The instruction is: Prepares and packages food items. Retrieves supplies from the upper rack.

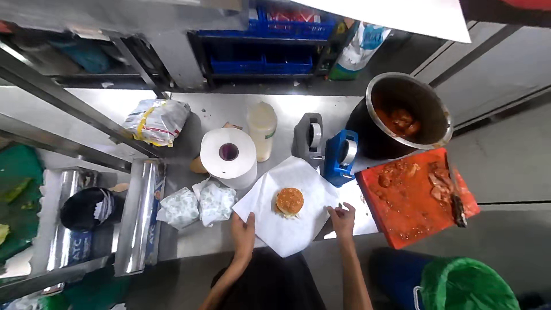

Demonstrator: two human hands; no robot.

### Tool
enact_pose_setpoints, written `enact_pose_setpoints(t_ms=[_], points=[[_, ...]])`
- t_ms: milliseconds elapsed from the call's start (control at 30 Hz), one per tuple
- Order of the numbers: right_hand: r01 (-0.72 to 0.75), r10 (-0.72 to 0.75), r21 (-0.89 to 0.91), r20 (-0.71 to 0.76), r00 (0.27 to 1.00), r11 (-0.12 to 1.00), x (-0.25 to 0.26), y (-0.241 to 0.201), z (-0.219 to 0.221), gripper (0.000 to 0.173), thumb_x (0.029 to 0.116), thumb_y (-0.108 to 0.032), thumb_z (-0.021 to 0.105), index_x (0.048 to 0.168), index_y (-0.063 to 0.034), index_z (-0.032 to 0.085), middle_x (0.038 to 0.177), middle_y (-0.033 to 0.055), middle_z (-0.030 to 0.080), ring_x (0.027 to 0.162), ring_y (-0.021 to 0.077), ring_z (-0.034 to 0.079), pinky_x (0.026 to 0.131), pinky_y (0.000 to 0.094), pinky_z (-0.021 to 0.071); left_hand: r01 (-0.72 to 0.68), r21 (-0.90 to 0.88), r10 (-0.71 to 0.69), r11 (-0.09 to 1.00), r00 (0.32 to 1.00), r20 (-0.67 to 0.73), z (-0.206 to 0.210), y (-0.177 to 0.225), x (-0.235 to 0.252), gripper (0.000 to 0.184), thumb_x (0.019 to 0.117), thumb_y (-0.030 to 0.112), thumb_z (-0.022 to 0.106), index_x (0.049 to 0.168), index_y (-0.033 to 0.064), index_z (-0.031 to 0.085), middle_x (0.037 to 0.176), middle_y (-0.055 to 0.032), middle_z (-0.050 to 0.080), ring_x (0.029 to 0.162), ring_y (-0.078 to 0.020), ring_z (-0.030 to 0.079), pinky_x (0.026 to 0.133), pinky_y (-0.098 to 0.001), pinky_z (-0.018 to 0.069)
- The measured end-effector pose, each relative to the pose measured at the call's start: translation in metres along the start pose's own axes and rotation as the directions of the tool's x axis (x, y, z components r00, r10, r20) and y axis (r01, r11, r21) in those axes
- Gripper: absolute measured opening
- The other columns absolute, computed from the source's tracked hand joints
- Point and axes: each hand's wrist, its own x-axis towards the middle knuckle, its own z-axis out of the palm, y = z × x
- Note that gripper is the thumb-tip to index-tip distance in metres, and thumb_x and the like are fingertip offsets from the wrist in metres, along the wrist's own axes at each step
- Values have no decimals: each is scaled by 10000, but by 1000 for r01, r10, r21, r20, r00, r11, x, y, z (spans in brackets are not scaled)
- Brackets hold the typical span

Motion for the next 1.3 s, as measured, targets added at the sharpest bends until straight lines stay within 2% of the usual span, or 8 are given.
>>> enact_pose_setpoints(t_ms=[167,400,500,633,833,967,1100,1300], points=[[-67,66,9,68,995,998,5,-9,0,247,966,-201,727,989,42,690,829,160,675,750,237,632,737,459,524,50,184,-47,982,999,-23,-7,-5,2,347,994,139,673,1263,-66,598,1118,-193,704,1050,-249,697,961,-459,561],[-164,156,183,58,986,969,-46,10,-11,292,988,-123,676,1210,35,571,994,137,666,849,165,648,758,356,560,-6,247,38,969,992,-122,-22,-18,-23,369,985,138,678,1290,-42,576,1040,-129,714,921,-146,709,852,-355,600],[138,-129,93,-95,987,986,-58,1,2,227,990,-123,656,1142,39,610,926,107,654,777,146,629,712,330,549,-90,172,113,981,985,-132,-16,-7,-29,349,996,138,658,1294,-23,570,1051,-89,704,915,-92,693,823,-287,594],[610,-605,-117,79,792,783,-100,-23,33,204,900,-115,650,1066,-10,707,1177,154,674,1041,244,677,837,401,597,-262,179,259,948,965,42,-4,6,-43,293,1001,182,630,1198,-33,605,974,-85,705,860,-108,699,786,-315,609],[796,-688,-266,403,604,543,-134,-25,62,149,835,-150,711,944,-67,771,1035,106,742,1099,336,657,984,517,505,-606,315,433,731,767,473,23,17,-43,192,965,190,626,1095,95,731,1308,-17,695,1231,-166,637,1030,-410,534],[517,-502,61,359,786,854,-120,-25,22,197,909,-153,636,991,-32,768,1041,79,754,1047,177,709,928,397,593,-723,402,361,562,651,668,27,22,-35,429,1066,477,463,1239,183,724,1376,40,652,1353,-165,532,1145,-453,406],[80,-128,155,333,934,985,-89,-46,18,670,974,-322,656,1533,-70,387,1488,166,514,1301,281,567,1021,479,518,-753,354,373,555,606,703,26,19,-28,410,1095,324,402,1212,115,735,1370,0,663,1355,-194,541,1148,-439,414],[22,-20,-2,354,935,1000,-83,-41,55,785,927,-257,759,1536,7,340,1264,245,627,1064,354,659,916,537,549,-186,413,-20,892,894,447,20,23,-1,593,970,260,711,1461,11,490,1419,-232,556,1250,-361,601,1042,-538,513]])
